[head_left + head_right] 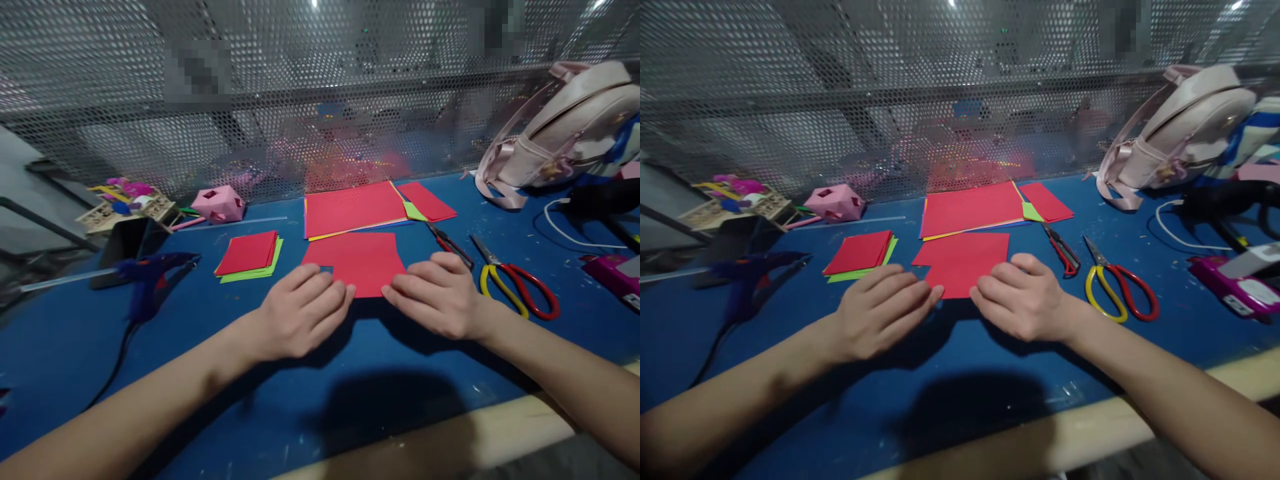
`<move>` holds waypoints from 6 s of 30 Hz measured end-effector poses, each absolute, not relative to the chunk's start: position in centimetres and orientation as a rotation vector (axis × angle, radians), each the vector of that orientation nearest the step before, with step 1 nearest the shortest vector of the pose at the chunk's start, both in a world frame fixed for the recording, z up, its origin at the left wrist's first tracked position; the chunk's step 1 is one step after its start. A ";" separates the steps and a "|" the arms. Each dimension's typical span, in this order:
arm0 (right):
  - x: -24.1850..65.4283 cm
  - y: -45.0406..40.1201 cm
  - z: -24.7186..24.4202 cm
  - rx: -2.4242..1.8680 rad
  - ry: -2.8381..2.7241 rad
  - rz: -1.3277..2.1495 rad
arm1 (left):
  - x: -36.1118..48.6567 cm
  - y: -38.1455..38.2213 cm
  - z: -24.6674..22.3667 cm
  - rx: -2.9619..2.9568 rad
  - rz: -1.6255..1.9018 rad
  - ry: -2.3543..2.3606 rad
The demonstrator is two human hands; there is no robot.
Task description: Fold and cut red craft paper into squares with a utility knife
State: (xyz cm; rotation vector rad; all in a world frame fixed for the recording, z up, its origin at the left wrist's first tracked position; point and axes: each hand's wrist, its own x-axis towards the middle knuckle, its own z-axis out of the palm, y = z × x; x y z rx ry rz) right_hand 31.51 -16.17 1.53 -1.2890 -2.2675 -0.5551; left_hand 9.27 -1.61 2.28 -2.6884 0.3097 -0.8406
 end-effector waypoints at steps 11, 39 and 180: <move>30.8 -14.6 -1.8 -1.265 -2.636 -0.423 | 6.9 -2.1 -3.1 -2.836 -0.502 0.225; 30.3 -14.6 -3.5 -1.409 -2.390 -0.064 | 6.9 -3.8 -1.6 -2.952 -0.290 -0.140; 35.6 -21.5 -0.9 -1.812 -2.009 0.393 | 8.4 -2.0 -2.9 -3.398 -0.151 -0.075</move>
